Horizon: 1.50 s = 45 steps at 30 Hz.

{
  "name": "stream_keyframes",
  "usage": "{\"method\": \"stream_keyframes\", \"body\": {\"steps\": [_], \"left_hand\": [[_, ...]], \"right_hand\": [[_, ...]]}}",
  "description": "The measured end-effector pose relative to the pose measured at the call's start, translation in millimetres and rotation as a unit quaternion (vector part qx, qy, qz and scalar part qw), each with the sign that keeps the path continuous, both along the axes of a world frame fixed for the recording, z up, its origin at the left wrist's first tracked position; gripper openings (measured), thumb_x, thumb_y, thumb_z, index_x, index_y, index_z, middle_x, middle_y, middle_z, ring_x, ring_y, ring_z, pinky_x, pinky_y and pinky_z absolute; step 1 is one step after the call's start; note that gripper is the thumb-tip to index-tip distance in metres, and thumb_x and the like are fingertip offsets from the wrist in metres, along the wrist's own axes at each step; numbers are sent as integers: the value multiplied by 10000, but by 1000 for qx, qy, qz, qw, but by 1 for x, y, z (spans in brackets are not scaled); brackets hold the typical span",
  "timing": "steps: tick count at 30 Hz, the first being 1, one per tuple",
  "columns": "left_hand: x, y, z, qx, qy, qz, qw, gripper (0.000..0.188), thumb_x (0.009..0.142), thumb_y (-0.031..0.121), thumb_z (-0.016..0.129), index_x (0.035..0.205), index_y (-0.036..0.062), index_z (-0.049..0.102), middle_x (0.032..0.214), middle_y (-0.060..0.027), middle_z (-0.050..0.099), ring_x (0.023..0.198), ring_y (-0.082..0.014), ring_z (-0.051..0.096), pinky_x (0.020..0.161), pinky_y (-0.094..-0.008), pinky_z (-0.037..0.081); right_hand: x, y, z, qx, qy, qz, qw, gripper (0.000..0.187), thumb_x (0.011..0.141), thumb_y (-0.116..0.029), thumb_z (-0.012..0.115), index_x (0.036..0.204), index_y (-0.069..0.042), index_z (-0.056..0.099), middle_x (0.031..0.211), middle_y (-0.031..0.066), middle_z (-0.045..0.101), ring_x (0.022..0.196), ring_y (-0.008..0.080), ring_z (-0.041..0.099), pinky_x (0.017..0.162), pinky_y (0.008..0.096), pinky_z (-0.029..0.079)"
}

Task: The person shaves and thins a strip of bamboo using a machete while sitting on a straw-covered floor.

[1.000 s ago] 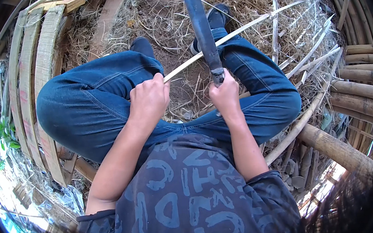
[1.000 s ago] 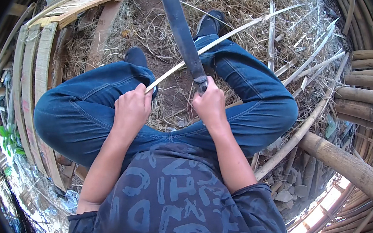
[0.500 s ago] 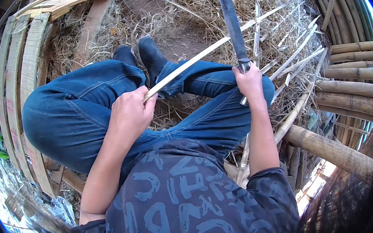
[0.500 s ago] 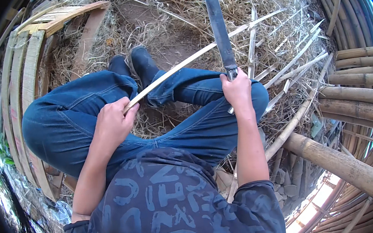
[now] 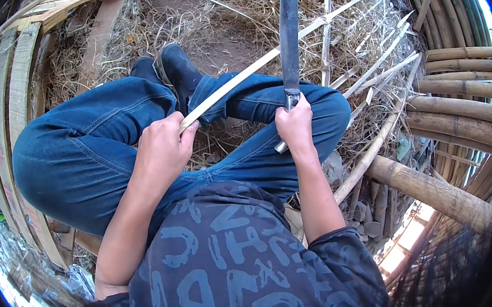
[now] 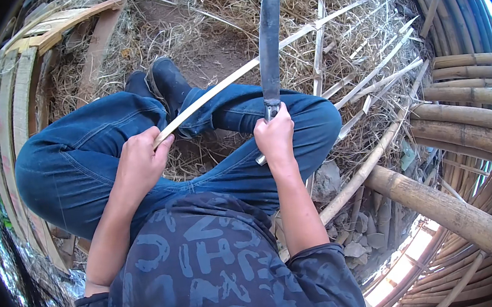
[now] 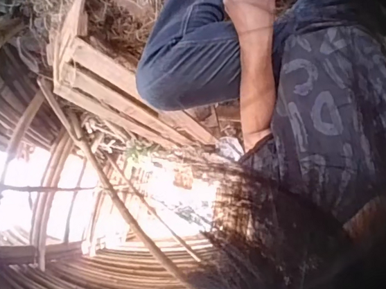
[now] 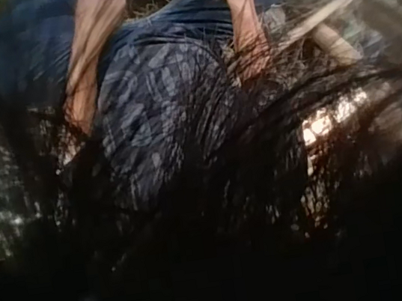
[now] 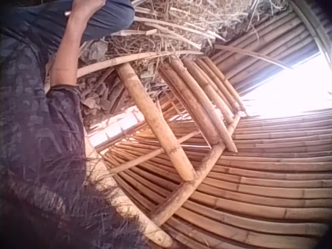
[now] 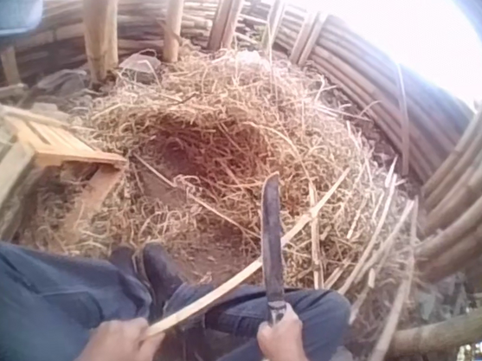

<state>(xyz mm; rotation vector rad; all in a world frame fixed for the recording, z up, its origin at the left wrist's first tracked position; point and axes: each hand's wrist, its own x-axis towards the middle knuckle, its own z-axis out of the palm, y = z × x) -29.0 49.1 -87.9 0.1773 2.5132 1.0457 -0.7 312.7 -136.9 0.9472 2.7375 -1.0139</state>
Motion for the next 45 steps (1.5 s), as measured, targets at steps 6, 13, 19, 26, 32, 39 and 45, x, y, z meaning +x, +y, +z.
{"method": "stream_keyframes", "body": {"steps": [6, 13, 19, 26, 32, 39, 45], "left_hand": [[-1, 4, -4, -9, 21, -2, 1000, 283, 929, 200, 634, 789, -44, 604, 626, -234, 576, 587, -397, 593, 551, -449, 435], [0, 2, 0, 6, 23, 8, 1000, 296, 940, 220, 625, 809, -45, 619, 605, -209, 572, 555, -355, 591, 536, -423, 426], [6, -5, 13, 35, -40, 29, 998, 305, 977, 222, 580, 831, -43, 617, 578, -169, 532, 497, -274, 513, 514, -397, 391], [12, -3, 13, 62, -90, -6, 994, 283, 1005, 219, 543, 851, -16, 577, 564, -94, 494, 497, -158, 476, 477, -348, 370], [11, -14, 21, 241, -425, -6, 873, 185, 1010, 225, 559, 886, 93, 522, 613, 86, 421, 494, 0, 360, 397, -193, 279], [37, -26, 10, 301, -590, 87, 744, 255, 1045, 273, 491, 859, 99, 501, 602, 100, 340, 503, -6, 297, 427, -184, 234], [64, -8, 11, 73, -153, -11, 986, 268, 1008, 198, 524, 857, -24, 504, 618, -225, 523, 567, -411, 551, 544, -460, 404]], "right_hand": [[23, -13, -6, -27, 28, 33, 999, 194, 752, -7, 565, 937, 51, 550, 733, 274, 613, 772, 500, 618, 701, 491, 488], [24, -30, 20, -44, 15, 80, 996, 155, 785, -15, 566, 930, 40, 565, 742, 280, 622, 811, 496, 627, 705, 500, 491], [-4, 19, 22, 59, -22, 56, 996, 218, 777, -51, 570, 981, 25, 587, 840, 300, 656, 892, 499, 625, 763, 538, 485], [15, 12, 18, 50, -7, 45, 998, 209, 781, -60, 561, 958, 50, 571, 816, 325, 637, 885, 511, 619, 758, 544, 466], [48, -6, 22, -111, -14, 41, 993, 148, 792, -78, 658, 867, 24, 582, 705, 161, 619, 633, 311, 606, 645, 393, 486], [17, 52, 30, 28, -39, 125, 991, 177, 759, -66, 590, 903, 37, 584, 750, 256, 628, 737, 448, 628, 679, 462, 498], [-13, 79, 36, 152, -110, 171, 967, 237, 764, -100, 605, 971, 15, 626, 887, 279, 668, 915, 473, 631, 820, 515, 496]]}}
